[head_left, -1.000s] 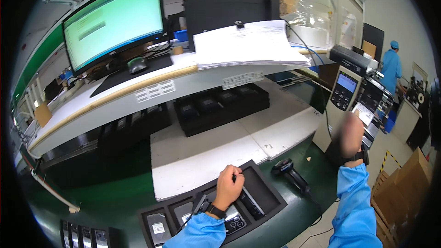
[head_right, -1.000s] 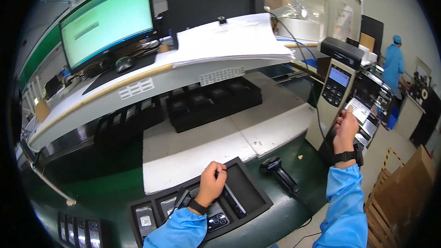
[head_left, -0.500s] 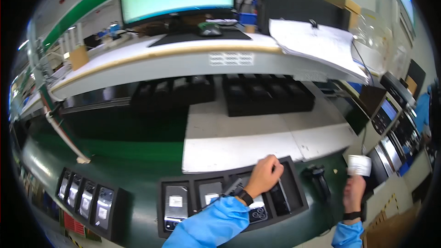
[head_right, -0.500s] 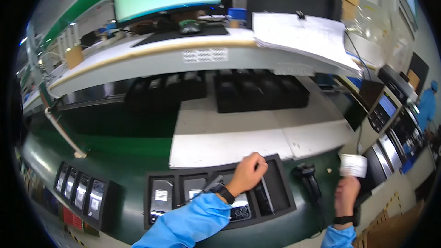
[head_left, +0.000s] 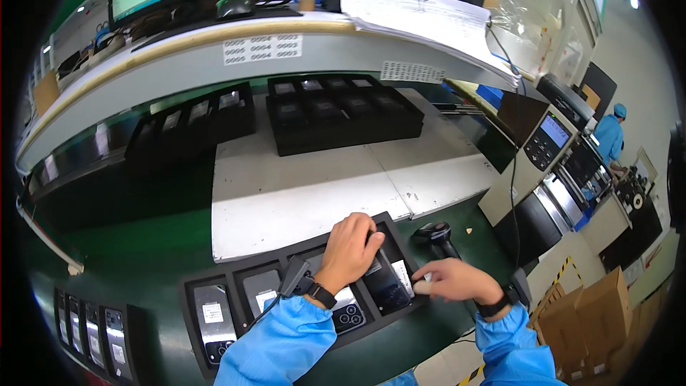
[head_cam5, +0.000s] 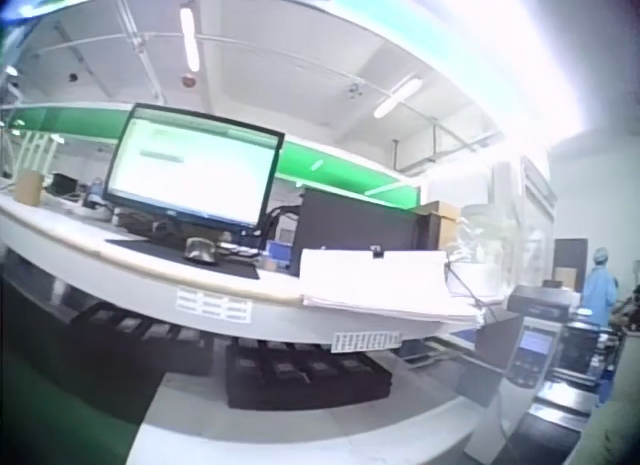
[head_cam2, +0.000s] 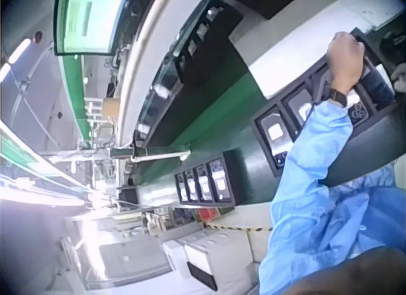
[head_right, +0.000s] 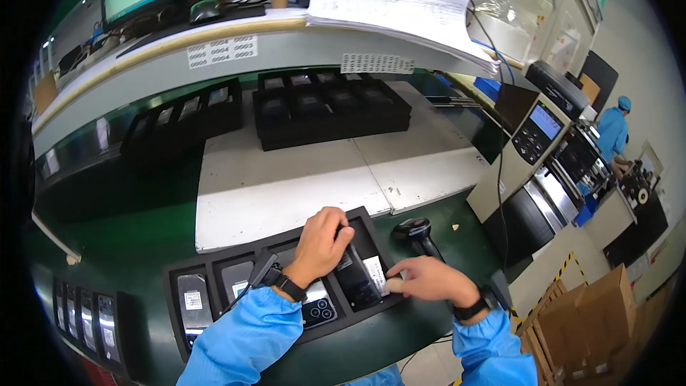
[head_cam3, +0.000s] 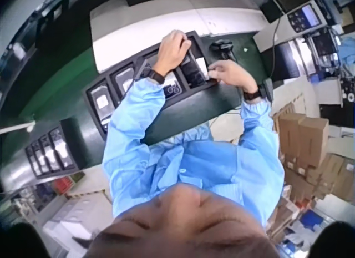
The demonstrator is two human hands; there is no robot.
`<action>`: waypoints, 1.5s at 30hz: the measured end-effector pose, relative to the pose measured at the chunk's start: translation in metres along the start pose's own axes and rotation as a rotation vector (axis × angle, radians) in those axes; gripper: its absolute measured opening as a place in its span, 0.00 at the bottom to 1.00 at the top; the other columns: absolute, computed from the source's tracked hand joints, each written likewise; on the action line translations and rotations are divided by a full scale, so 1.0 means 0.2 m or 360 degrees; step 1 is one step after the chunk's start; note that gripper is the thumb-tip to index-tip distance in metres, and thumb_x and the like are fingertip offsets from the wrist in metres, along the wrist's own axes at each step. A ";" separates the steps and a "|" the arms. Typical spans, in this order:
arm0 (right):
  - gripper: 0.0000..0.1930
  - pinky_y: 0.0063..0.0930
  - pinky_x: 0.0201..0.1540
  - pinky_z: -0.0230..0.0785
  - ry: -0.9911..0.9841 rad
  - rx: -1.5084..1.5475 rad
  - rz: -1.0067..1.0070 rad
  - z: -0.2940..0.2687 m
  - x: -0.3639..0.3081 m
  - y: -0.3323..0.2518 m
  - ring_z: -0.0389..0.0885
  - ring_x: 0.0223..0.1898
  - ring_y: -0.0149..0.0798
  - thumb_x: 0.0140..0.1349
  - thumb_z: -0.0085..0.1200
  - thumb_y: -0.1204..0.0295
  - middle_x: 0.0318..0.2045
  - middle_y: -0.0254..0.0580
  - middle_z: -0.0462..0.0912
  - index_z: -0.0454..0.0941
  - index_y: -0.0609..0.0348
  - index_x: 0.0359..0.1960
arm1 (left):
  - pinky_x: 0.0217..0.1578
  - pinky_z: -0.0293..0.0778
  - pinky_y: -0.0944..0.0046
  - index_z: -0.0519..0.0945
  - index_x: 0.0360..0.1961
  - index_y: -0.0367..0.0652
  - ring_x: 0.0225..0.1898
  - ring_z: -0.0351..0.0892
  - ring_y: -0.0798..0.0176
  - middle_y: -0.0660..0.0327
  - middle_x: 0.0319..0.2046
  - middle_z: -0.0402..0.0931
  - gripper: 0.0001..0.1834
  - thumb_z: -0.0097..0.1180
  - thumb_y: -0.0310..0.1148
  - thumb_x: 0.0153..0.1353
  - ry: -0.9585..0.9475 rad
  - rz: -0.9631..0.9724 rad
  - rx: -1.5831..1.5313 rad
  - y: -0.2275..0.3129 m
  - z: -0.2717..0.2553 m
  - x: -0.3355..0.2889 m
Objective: Scanning barcodes on the back of smartphones and placing them into a tray on an assembly line.
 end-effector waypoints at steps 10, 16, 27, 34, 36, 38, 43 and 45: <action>0.26 0.40 0.39 0.77 0.1291 -0.0217 -0.0259 -0.14 0.07 0.29 0.84 0.31 0.50 0.51 0.68 0.64 0.32 0.54 0.86 0.81 0.66 0.51 | 0.64 0.63 0.48 0.81 0.53 0.42 0.62 0.70 0.45 0.48 0.60 0.72 0.18 0.58 0.36 0.62 -0.0103 0.0034 0.0463 0.03 0.00 -0.03; 0.27 0.32 0.29 0.75 0.0555 0.1148 -0.0032 0.03 0.02 0.12 0.82 0.24 0.37 0.63 0.61 0.67 0.29 0.42 0.82 0.73 0.64 0.63 | 0.60 0.66 0.48 0.81 0.49 0.43 0.57 0.73 0.45 0.52 0.55 0.75 0.15 0.57 0.36 0.63 -0.0319 -0.0192 0.0549 0.02 -0.39 -0.15; 0.13 0.25 0.22 0.67 -0.0571 0.1383 0.0068 0.53 -0.03 -0.32 0.76 0.19 0.32 0.67 0.56 0.73 0.28 0.44 0.81 0.74 0.64 0.50 | 0.61 0.64 0.47 0.81 0.51 0.46 0.59 0.70 0.43 0.50 0.59 0.71 0.15 0.59 0.36 0.64 -0.0180 -0.0010 0.0535 -0.07 -0.38 -0.33; 0.17 0.33 0.27 0.74 -0.0350 0.1234 0.0013 0.40 -0.09 -0.31 0.83 0.22 0.45 0.58 0.60 0.73 0.31 0.56 0.86 0.76 0.66 0.49 | 0.64 0.61 0.46 0.81 0.57 0.51 0.64 0.67 0.44 0.46 0.63 0.69 0.20 0.58 0.41 0.66 -0.0243 -0.0071 0.0675 -0.05 -0.35 -0.35; 0.15 0.31 0.31 0.74 -0.0568 0.1020 -0.0022 0.44 -0.10 -0.33 0.82 0.23 0.40 0.65 0.59 0.65 0.28 0.50 0.85 0.83 0.69 0.38 | 0.65 0.60 0.48 0.80 0.58 0.51 0.65 0.66 0.45 0.46 0.64 0.68 0.19 0.56 0.40 0.67 -0.0258 -0.0096 0.0646 -0.05 -0.35 -0.36; 0.12 0.22 0.20 0.65 -0.0408 0.1036 -0.0098 0.46 -0.10 -0.35 0.73 0.14 0.29 0.66 0.56 0.68 0.19 0.40 0.81 0.81 0.65 0.29 | 0.65 0.60 0.50 0.80 0.59 0.51 0.65 0.66 0.45 0.46 0.65 0.67 0.19 0.55 0.40 0.68 -0.0308 -0.0091 0.0670 -0.06 -0.34 -0.36; 0.13 0.22 0.19 0.67 -0.0270 0.1244 0.0023 0.48 -0.10 -0.36 0.78 0.16 0.32 0.66 0.55 0.68 0.17 0.41 0.80 0.80 0.64 0.26 | 0.65 0.60 0.51 0.80 0.60 0.50 0.66 0.65 0.45 0.45 0.66 0.66 0.21 0.56 0.38 0.65 -0.0373 -0.0077 0.0794 -0.07 -0.34 -0.36; 0.14 0.22 0.19 0.67 -0.0324 0.1182 -0.0032 0.47 -0.10 -0.38 0.77 0.16 0.32 0.66 0.54 0.67 0.16 0.41 0.80 0.81 0.65 0.27 | 0.66 0.59 0.49 0.80 0.59 0.49 0.66 0.64 0.44 0.45 0.65 0.67 0.21 0.56 0.40 0.66 -0.0344 -0.0086 0.0730 -0.07 -0.34 -0.36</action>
Point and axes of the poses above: each hand's wrist, its own x-axis towards the middle knuckle, its own z-axis out of the palm, y = z × x, the point moved 5 cm from there along x, towards the middle knuckle
